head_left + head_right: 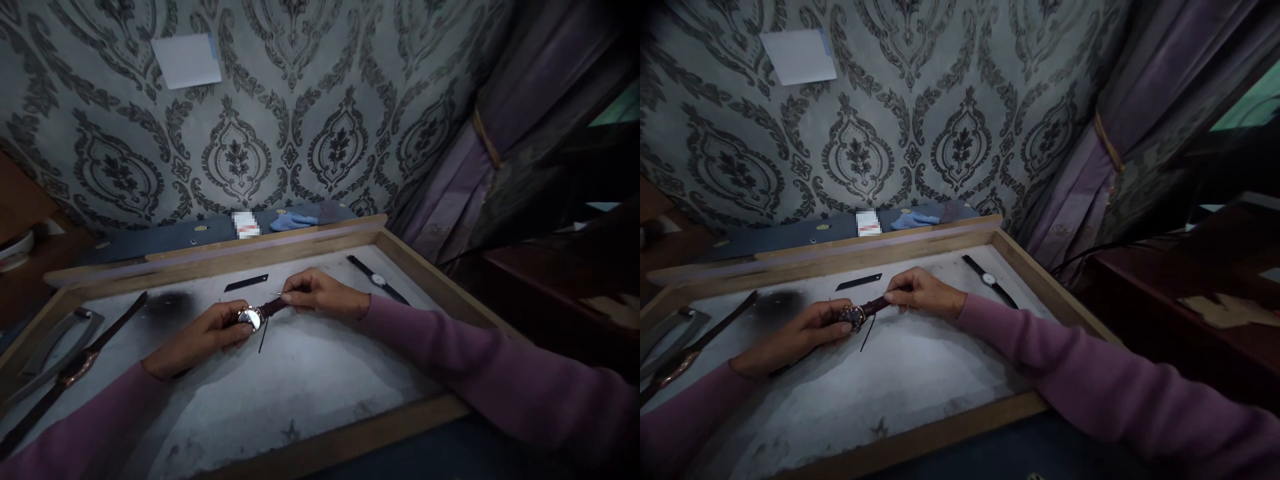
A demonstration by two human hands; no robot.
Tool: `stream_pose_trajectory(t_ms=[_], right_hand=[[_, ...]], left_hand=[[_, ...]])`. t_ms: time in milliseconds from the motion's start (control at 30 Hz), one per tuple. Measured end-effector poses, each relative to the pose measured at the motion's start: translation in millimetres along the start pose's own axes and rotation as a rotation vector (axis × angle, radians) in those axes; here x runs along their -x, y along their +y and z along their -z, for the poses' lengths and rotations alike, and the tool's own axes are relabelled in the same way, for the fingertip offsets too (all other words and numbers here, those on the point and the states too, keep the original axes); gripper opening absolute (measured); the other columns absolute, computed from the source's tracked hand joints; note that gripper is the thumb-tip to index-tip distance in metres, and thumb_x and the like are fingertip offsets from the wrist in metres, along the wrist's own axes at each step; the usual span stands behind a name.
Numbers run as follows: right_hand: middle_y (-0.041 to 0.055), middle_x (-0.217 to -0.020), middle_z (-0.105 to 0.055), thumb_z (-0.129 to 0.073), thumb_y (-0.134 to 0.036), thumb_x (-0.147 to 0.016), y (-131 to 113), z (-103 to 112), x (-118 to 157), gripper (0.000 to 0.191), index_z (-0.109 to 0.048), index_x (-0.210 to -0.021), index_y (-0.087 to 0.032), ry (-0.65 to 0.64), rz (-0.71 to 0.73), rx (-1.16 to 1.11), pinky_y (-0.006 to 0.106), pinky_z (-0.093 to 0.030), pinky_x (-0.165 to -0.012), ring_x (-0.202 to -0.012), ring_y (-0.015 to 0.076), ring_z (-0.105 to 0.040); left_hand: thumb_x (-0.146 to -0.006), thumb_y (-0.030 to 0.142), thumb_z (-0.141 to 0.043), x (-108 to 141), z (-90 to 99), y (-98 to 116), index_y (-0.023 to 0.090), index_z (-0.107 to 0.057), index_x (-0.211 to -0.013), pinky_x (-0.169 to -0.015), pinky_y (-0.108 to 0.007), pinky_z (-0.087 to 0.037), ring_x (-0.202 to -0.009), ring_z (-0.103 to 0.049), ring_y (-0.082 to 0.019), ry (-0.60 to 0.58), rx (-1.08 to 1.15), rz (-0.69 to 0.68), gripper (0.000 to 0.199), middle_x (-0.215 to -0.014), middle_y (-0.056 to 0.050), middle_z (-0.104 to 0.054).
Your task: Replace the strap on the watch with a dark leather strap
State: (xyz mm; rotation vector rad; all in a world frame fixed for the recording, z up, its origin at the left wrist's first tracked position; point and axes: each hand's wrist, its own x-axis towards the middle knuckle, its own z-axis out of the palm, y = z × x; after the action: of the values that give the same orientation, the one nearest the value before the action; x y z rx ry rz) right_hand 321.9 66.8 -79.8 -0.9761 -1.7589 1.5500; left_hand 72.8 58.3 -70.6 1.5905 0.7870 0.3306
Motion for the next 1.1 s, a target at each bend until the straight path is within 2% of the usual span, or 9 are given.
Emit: stream_pose_trajectory(t_ms=[200,367,467,533,600,700,833,933,1100], right_hand=[[-0.0037,-0.056,-0.050,-0.065,-0.049,-0.078,-1,3,0,0.038,-0.065,-0.076,-0.010,0.032,0.000,0.064,0.022,-0.025,-0.049,-0.051,0.0072,-0.038],[0.0033,-0.072,-0.062,-0.059,-0.046,-0.082,0,5,-2,0.037,-0.067,-0.080,-0.010,0.113,0.065,0.114,0.025,-0.038,-0.063,-0.067,0.0124,-0.051],[0.0058,-0.079,-0.066,-0.055,-0.037,-0.085,-2,8,-2,0.028,-0.068,-0.084,-0.011,0.257,0.121,0.297,0.027,-0.041,-0.068,-0.073,0.0154,-0.055],[0.0065,-0.083,-0.067,-0.054,-0.029,-0.085,-4,9,0,0.022,-0.068,-0.086,-0.012,0.386,0.177,0.440,0.027,-0.041,-0.067,-0.076,0.0161,-0.056],[0.0060,-0.083,-0.066,-0.052,-0.023,-0.085,-6,6,1,0.019,-0.067,-0.088,-0.012,0.455,0.235,0.479,0.025,-0.041,-0.063,-0.071,0.0143,-0.056],[0.0028,-0.076,-0.062,-0.050,-0.020,-0.086,-8,-4,3,0.020,-0.064,-0.097,-0.012,0.371,0.279,0.343,0.020,-0.041,-0.053,-0.055,0.0080,-0.051],[0.0022,-0.084,-0.063,-0.050,-0.020,-0.087,-9,-22,5,0.034,-0.050,-0.121,-0.016,0.191,0.249,0.121,0.015,-0.040,-0.042,-0.046,0.0044,-0.050],[0.0061,-0.092,-0.065,-0.052,-0.023,-0.088,-8,-30,3,0.032,-0.048,-0.119,-0.014,0.113,0.199,0.022,0.015,-0.044,-0.040,-0.046,0.0043,-0.053],[0.0077,-0.095,-0.066,-0.051,-0.022,-0.091,-2,-33,-6,0.019,-0.051,-0.108,-0.014,0.097,0.192,-0.003,0.014,-0.047,-0.040,-0.047,0.0035,-0.056]], left_hand=[[-0.083,0.038,-0.062,0,0.6,3,0.017,-0.052,-0.081,-0.053,-0.023,-0.026,-0.057,-0.033,-0.010,0.004,-0.009,0.016,0.023,-0.063,0.006,-0.041],[-0.082,0.040,-0.062,1,-0.3,4,0.017,-0.052,-0.081,-0.052,-0.024,-0.025,-0.056,-0.033,-0.010,0.021,-0.019,0.018,0.025,-0.063,0.005,-0.043],[-0.081,0.040,-0.063,1,-0.9,3,0.017,-0.052,-0.081,-0.052,-0.024,-0.024,-0.056,-0.034,-0.010,0.026,-0.021,0.026,0.026,-0.063,0.005,-0.043],[-0.082,0.040,-0.062,1,-0.9,1,0.017,-0.052,-0.080,-0.052,-0.024,-0.025,-0.055,-0.034,-0.010,0.021,-0.023,0.008,0.025,-0.063,0.005,-0.043],[-0.085,0.040,-0.060,1,-1.0,0,0.017,-0.052,-0.080,-0.052,-0.024,-0.025,-0.055,-0.032,-0.010,0.022,-0.035,-0.014,0.025,-0.062,0.006,-0.041],[-0.089,0.042,-0.055,1,-2.0,2,0.017,-0.051,-0.078,-0.052,-0.024,-0.024,-0.054,-0.031,-0.010,0.021,-0.076,-0.033,0.028,-0.060,0.006,-0.038],[-0.088,0.044,-0.054,1,-3.2,6,0.017,-0.050,-0.077,-0.053,-0.024,-0.024,-0.057,-0.030,-0.011,0.000,-0.120,-0.043,0.029,-0.063,0.006,-0.036],[-0.088,0.045,-0.054,0,-3.0,8,0.017,-0.050,-0.079,-0.058,-0.025,-0.028,-0.064,-0.032,-0.013,-0.015,-0.125,-0.079,0.029,-0.070,0.004,-0.038],[-0.088,0.045,-0.053,0,-2.6,11,0.016,-0.054,-0.083,-0.063,-0.026,-0.030,-0.069,-0.034,-0.014,-0.043,-0.154,-0.086,0.029,-0.073,0.002,-0.039]])
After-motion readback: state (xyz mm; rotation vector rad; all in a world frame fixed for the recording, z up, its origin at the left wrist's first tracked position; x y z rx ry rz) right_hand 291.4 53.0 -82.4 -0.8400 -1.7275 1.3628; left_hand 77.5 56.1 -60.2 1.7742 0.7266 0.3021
